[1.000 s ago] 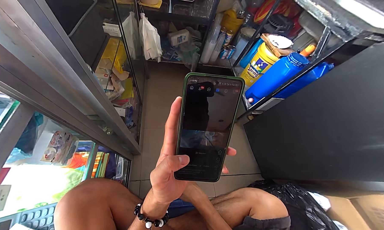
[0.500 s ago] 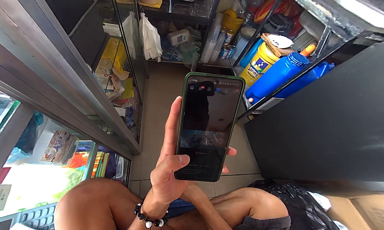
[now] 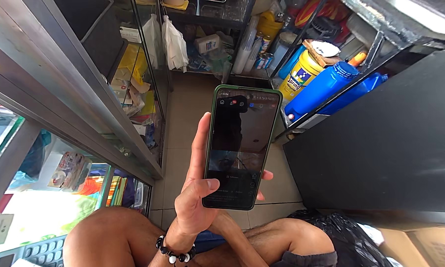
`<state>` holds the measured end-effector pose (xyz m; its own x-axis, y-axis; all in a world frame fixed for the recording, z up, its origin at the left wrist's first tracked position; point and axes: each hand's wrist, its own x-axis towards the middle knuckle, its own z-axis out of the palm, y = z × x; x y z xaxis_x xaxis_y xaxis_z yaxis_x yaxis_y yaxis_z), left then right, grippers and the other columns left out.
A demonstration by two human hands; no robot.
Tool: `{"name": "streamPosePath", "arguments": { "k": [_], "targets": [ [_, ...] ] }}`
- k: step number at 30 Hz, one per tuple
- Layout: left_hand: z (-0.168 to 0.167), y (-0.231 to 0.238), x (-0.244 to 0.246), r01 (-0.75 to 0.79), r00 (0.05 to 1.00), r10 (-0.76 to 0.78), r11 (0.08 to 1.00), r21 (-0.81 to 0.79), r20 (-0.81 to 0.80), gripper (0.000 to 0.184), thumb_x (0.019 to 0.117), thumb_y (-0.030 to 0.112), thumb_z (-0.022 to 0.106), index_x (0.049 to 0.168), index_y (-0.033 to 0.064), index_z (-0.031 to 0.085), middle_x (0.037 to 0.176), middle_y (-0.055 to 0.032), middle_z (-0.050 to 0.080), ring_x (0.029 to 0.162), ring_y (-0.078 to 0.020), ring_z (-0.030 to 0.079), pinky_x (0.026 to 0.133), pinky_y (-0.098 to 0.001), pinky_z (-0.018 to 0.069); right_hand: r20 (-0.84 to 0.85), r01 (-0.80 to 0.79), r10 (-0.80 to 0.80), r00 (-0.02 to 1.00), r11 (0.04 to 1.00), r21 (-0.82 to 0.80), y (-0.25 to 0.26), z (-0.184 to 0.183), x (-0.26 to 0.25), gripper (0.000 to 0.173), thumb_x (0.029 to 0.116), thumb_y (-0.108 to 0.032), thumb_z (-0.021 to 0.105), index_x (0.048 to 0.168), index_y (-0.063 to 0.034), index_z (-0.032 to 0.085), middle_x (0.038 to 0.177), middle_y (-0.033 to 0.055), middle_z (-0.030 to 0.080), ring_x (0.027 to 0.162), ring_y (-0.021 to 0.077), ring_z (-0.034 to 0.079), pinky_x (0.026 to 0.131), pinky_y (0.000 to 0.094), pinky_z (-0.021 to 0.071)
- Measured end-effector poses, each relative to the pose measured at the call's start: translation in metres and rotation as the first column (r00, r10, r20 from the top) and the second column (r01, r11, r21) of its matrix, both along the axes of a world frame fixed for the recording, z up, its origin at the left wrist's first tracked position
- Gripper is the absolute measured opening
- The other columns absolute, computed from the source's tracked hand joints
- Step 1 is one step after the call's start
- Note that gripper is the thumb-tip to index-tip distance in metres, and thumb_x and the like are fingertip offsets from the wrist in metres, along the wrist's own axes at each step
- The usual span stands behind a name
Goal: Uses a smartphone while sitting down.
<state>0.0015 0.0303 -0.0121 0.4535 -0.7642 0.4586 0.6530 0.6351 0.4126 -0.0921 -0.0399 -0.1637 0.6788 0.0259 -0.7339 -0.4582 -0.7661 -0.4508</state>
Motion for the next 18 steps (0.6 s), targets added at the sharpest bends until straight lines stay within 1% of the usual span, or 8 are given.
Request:
{"name": "streamPosePath", "arguments": {
  "k": [2,4,6,9,12,14,16,18],
  "targets": [
    [0.0,0.0,0.0,0.001,1.0,-0.001,1.0,-0.001,0.002,0.082,0.0931,0.014,0.047,0.159,0.0456,0.011,0.142,-0.025,0.049,0.113,-0.0464,0.061,0.084,-0.0584,0.0572,-0.025,-0.018,0.018,1.0,1.0,0.001,0.002,0.014,0.002,0.046,0.1055,-0.024,0.053,0.146,-0.0016,0.051,0.144,0.0241,0.055,0.136,0.0387,0.052,0.113,0.0544,0.0373],
    [0.0,0.0,0.0,0.0,1.0,0.0,1.0,-0.001,0.001,0.082,0.0931,0.014,0.047,0.159,0.0456,0.011,0.142,-0.0254,0.049,0.112,-0.0468,0.061,0.084,-0.0588,0.0571,0.032,-0.037,0.037,0.999,0.999,-0.007,0.0,0.007,-0.001,0.045,0.1039,-0.025,0.055,0.143,-0.0016,0.054,0.139,0.0239,0.059,0.131,0.0383,0.056,0.109,0.054,0.0417],
    [0.0,0.0,0.001,-0.004,1.0,0.004,1.0,-0.001,0.002,0.082,0.0931,0.014,0.047,0.159,0.0453,0.012,0.142,-0.0255,0.048,0.113,-0.0466,0.061,0.084,-0.0586,0.0571,-0.007,-0.033,0.033,0.999,0.999,-0.007,0.001,0.011,0.002,0.046,0.1049,-0.024,0.054,0.145,-0.0014,0.052,0.142,0.0238,0.057,0.134,0.0384,0.053,0.112,0.0539,0.0383],
    [0.0,0.0,0.001,-0.006,1.0,0.006,1.0,0.002,0.002,0.081,0.0932,0.014,0.048,0.159,0.0453,0.012,0.142,-0.0255,0.049,0.113,-0.0465,0.061,0.084,-0.058,0.0573,-0.028,-0.033,0.033,0.999,0.999,-0.01,0.004,0.022,0.005,0.045,0.1058,-0.022,0.052,0.145,0.0004,0.051,0.144,0.0242,0.056,0.136,0.0383,0.052,0.113,0.0528,0.0368],
    [0.0,0.0,0.001,-0.004,1.0,0.004,1.0,0.009,0.01,0.082,0.0927,0.014,0.047,0.159,0.0458,0.012,0.141,-0.0247,0.049,0.113,-0.0459,0.061,0.085,-0.0579,0.0571,-0.004,-0.019,0.019,1.0,1.0,-0.01,0.003,0.004,0.001,0.046,0.105,-0.025,0.053,0.145,-0.0023,0.052,0.142,0.0237,0.057,0.134,0.0384,0.053,0.112,0.0542,0.0379],
    [0.0,0.001,0.0,-0.003,1.0,0.003,1.0,0.009,0.007,0.081,0.0928,0.014,0.047,0.159,0.0456,0.012,0.141,-0.0249,0.049,0.113,-0.0461,0.061,0.085,-0.0584,0.0569,-0.013,-0.006,0.005,1.0,1.0,-0.022,0.002,-0.006,0.0,0.045,0.1045,-0.025,0.054,0.146,-0.0065,0.052,0.142,0.0213,0.058,0.133,0.0371,0.054,0.111,0.0548,0.0394],
    [0.0,0.001,0.0,-0.001,1.0,0.001,1.0,0.004,0.005,0.081,0.0928,0.014,0.047,0.159,0.0453,0.012,0.142,-0.0247,0.049,0.114,-0.046,0.061,0.085,-0.0585,0.0569,-0.018,0.012,-0.012,1.0,1.0,-0.023,-0.001,0.002,-0.001,0.044,0.1037,-0.021,0.056,0.146,-0.0095,0.054,0.139,0.0197,0.06,0.13,0.0364,0.056,0.107,0.0545,0.0431],
    [0.001,0.001,0.0,-0.006,1.0,0.006,1.0,0.003,-0.004,0.082,0.0924,0.013,0.048,0.159,0.0448,0.011,0.141,-0.0245,0.049,0.114,-0.0459,0.061,0.084,-0.0586,0.0571,-0.067,0.012,-0.011,0.998,1.0,0.014,-0.006,0.024,0.002,0.045,0.1049,-0.02,0.054,0.149,-0.0102,0.05,0.144,0.0194,0.057,0.134,0.0363,0.053,0.11,0.0539,0.0404]
  ]
}}
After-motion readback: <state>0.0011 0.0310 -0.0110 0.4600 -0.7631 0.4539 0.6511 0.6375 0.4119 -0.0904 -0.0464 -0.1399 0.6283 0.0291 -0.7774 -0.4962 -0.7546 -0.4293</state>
